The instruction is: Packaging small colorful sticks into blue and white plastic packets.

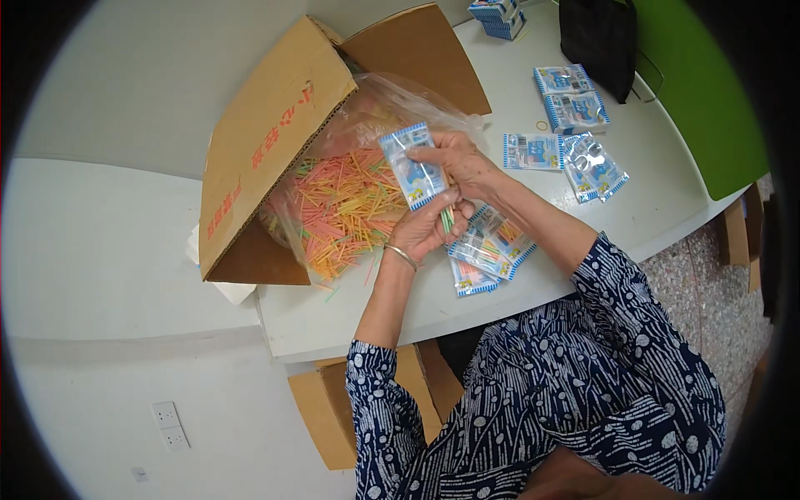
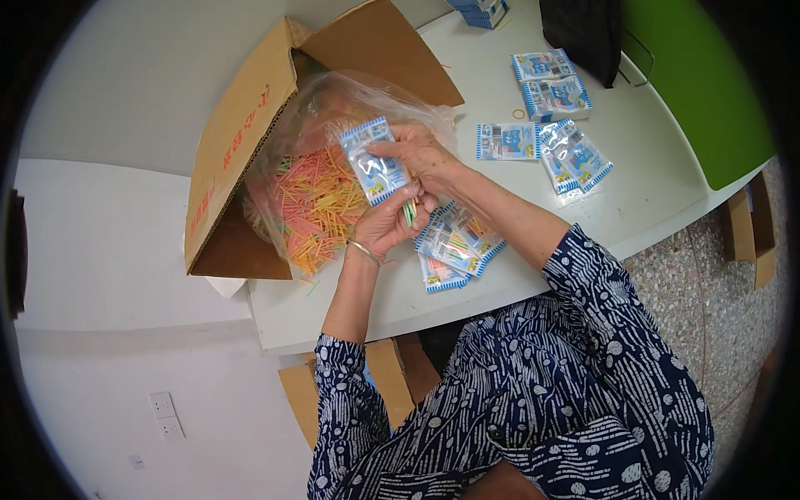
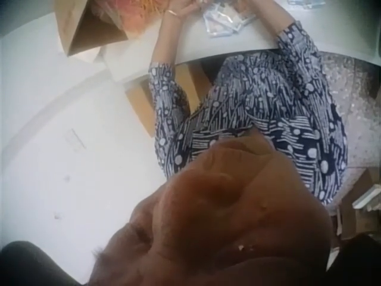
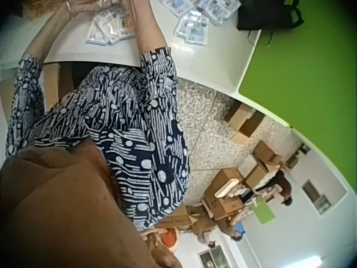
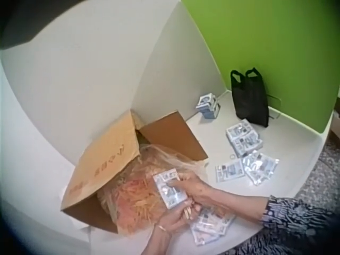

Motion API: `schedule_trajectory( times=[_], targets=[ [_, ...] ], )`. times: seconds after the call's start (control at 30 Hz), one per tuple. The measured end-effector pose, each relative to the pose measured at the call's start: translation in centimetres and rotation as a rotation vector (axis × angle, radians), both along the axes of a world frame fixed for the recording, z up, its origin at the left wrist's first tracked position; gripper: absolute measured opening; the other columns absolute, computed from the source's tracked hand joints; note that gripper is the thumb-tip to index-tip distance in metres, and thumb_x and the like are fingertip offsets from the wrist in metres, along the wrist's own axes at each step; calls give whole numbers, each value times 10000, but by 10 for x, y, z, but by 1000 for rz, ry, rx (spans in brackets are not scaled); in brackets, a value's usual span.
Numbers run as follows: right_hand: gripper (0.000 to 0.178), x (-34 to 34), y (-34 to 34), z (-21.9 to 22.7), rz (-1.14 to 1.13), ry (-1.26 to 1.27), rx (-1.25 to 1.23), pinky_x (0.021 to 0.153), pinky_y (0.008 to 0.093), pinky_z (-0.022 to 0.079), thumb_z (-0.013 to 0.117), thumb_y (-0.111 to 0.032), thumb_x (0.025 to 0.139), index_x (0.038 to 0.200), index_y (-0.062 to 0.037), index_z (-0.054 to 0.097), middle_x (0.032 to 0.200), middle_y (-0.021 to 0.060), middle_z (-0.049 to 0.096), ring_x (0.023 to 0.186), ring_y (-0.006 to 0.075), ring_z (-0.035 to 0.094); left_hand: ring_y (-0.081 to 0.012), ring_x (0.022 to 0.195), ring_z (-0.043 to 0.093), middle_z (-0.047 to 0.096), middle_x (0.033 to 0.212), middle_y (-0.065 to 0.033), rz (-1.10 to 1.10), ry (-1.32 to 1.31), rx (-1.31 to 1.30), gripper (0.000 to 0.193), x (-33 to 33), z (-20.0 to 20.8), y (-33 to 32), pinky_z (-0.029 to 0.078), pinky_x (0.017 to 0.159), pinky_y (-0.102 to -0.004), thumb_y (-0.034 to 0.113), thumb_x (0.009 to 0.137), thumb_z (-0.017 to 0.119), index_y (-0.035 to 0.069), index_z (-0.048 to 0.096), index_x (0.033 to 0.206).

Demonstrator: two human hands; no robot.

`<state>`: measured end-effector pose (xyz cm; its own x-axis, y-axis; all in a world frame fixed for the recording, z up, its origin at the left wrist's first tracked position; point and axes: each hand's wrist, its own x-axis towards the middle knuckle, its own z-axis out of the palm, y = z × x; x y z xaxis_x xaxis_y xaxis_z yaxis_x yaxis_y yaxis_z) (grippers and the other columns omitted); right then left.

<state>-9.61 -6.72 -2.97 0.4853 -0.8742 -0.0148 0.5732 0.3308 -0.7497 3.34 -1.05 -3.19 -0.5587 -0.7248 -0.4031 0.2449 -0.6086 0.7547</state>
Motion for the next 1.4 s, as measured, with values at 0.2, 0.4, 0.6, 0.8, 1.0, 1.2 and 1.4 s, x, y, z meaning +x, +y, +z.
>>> schedule_trajectory(
  times=[0.2, 0.4, 0.6, 0.8, 1.0, 1.2, 1.4],
  targets=[
    [199, -25, -16, 3, -265, 23, -211, 624, 229, 508, 655, -138, 837, 1002, -26, 652, 842, 36, 670, 719, 71, 619, -179, 673, 620, 622, 857, -116, 163, -53, -87, 170, 15, 0, 7, 514, 574, -293, 247, 942, 516, 80, 516, 907],
    [185, -46, 7, 6, -184, 340, -224, 511, 196, 448, 672, -167, 815, 890, 0, 692, 705, 22, 654, 578, 43, 571, -231, 804, 644, 634, 922, -148, 515, -65, -256, 236, 33, 11, -2, 541, 711, -331, 278, 959, 487, 43, 515, 964],
    [211, -45, 18, 0, 32, 404, -277, 477, 194, 398, 696, -196, 801, 865, 4, 704, 660, 4, 635, 540, 25, 526, -267, 1006, 582, 596, 1050, -173, 671, 94, -499, 229, 22, 35, -6, 490, 885, -390, 291, 952, 496, 64, 512, 977],
    [196, -50, 24, -1, 260, 395, -281, 486, 193, 408, 700, -173, 802, 876, 8, 705, 672, -5, 643, 548, 18, 533, -272, 1042, 567, 591, 1056, -171, 636, 125, -714, 250, 0, 59, -7, 431, 961, -407, 309, 958, 484, 64, 487, 1006],
    [186, -54, 29, 6, 334, 367, -301, 503, 198, 428, 700, -152, 800, 891, 11, 700, 716, 2, 661, 573, 23, 552, -282, 1056, 568, 597, 1054, -177, 466, 64, -733, 256, -10, 53, -2, 430, 963, -408, 302, 966, 464, 53, 503, 1011],
    [223, -60, 35, -6, 191, 419, -371, 536, 205, 446, 720, -160, 779, 945, -15, 689, 752, 0, 668, 594, 23, 555, -282, 1047, 581, 609, 1049, -154, 487, 68, -702, 235, -5, 47, 3, 447, 947, -421, 306, 962, 474, 77, 520, 981],
    [157, -71, 43, -10, 136, 561, -372, 513, 198, 406, 703, -147, 788, 807, 7, 677, 667, -22, 627, 578, 10, 512, -284, 1040, 581, 608, 1044, -143, 545, 121, -605, 228, -1, 29, 8, 444, 950, -429, 323, 958, 478, 97, 498, 936]
  ],
)
